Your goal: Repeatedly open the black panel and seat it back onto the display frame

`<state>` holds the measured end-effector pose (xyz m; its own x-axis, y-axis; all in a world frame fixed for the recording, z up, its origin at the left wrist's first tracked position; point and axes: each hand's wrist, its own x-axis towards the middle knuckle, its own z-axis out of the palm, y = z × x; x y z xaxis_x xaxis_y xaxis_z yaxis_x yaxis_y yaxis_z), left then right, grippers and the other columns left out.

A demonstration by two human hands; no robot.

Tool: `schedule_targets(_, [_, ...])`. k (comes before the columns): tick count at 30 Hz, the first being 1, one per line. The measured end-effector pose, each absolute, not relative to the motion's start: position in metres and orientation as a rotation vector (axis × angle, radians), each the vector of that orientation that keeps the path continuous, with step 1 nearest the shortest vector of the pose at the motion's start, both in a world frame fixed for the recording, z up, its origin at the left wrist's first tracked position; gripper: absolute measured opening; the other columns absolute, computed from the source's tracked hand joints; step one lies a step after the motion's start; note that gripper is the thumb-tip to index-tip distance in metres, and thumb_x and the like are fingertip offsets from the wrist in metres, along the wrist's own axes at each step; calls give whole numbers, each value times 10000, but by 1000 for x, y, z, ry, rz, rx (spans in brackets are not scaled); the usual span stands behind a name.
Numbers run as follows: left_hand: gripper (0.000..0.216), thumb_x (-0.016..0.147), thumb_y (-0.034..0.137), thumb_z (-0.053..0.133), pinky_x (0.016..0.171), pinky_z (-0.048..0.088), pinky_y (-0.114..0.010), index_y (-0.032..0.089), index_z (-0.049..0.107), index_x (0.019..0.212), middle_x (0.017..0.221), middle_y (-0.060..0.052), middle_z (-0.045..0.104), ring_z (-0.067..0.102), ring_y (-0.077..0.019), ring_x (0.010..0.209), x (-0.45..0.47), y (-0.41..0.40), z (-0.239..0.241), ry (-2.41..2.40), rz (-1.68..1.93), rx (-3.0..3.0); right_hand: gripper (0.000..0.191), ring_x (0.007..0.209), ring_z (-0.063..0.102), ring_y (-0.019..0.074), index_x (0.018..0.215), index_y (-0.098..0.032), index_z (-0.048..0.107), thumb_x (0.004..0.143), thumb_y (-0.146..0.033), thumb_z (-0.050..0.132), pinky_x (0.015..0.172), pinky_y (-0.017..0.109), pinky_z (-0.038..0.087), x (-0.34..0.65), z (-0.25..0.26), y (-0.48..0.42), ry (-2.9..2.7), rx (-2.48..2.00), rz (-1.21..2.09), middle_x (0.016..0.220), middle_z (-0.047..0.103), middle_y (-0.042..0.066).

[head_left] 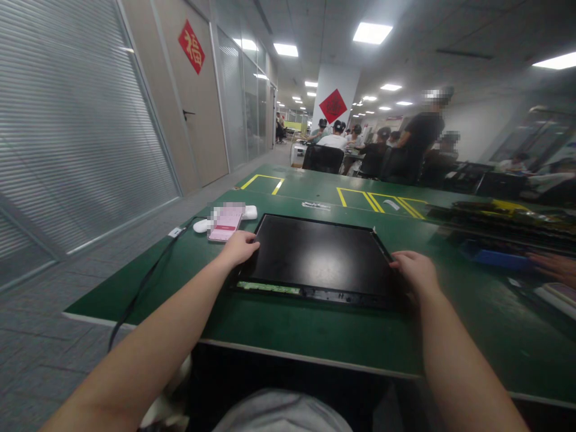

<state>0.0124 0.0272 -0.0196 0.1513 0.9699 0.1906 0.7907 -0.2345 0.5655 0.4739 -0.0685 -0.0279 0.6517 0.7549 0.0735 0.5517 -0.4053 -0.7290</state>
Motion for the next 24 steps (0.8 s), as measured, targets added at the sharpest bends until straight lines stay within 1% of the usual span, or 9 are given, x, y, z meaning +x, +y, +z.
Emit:
schedule_targets(4, [169,749,284,600,862,490,-338,207,745,711,915,-97,739,658,-303,984,11,28,-19,1692,750,2169,380,779,662,252,962,-186,746,692,-374,555,614,314,429,474,-28,-68,-1017,-2112,326,781,751,77])
schedule_targets(6, [157,742,295,612,883,491,-338,225,746,702,900,-85,739,646,-308,1019,11,28,-20,1704,743,2176,369,782,663,251,951,-186,746,694,-371,556,626,318,429,474,-27,-69,-1029,-2118,318,776,751,75])
schedule_targets(9, [158,741,299,617,912,488,-353,230,753,701,877,-83,733,635,-316,1042,11,29,-20,1708,735,2186,351,794,664,251,930,-193,746,694,-375,560,634,320,428,473,-26,-70,-1037,-2122,307,785,753,71])
schedule_targets(12, [177,747,307,612,925,485,-363,219,763,716,931,-95,730,636,-321,1040,11,29,-22,1712,732,2198,346,779,664,255,909,-187,745,688,-384,567,614,318,427,472,-26,-71,-1025,-2107,311,785,753,82])
schedule_targets(15, [201,757,326,610,945,478,-363,211,775,763,999,-104,725,628,-324,1066,10,30,-24,1721,721,2203,341,750,663,255,890,-185,743,680,-397,577,600,321,435,472,-26,-71,-1003,-2092,324,779,751,87])
schedule_targets(20, [285,774,356,598,1007,446,-361,190,787,907,1126,-127,698,583,-326,1167,9,32,-27,1746,686,2224,325,752,665,254,882,-192,743,673,-390,594,601,321,444,472,-25,-71,-967,-2102,353,793,753,83])
schedule_targets(22, [312,782,363,591,1012,441,-362,178,784,944,1155,-139,685,582,-321,1166,9,32,-28,1758,671,2225,319,758,666,254,886,-193,743,676,-380,592,603,322,445,472,-25,-71,-961,-2112,373,804,754,81])
schedule_targets(24, [310,784,364,588,1006,444,-360,181,785,939,1145,-137,686,587,-316,1150,9,32,-28,1755,667,2232,316,751,665,252,888,-194,742,680,-375,588,599,322,445,472,-25,-70,-961,-2118,382,806,755,81])
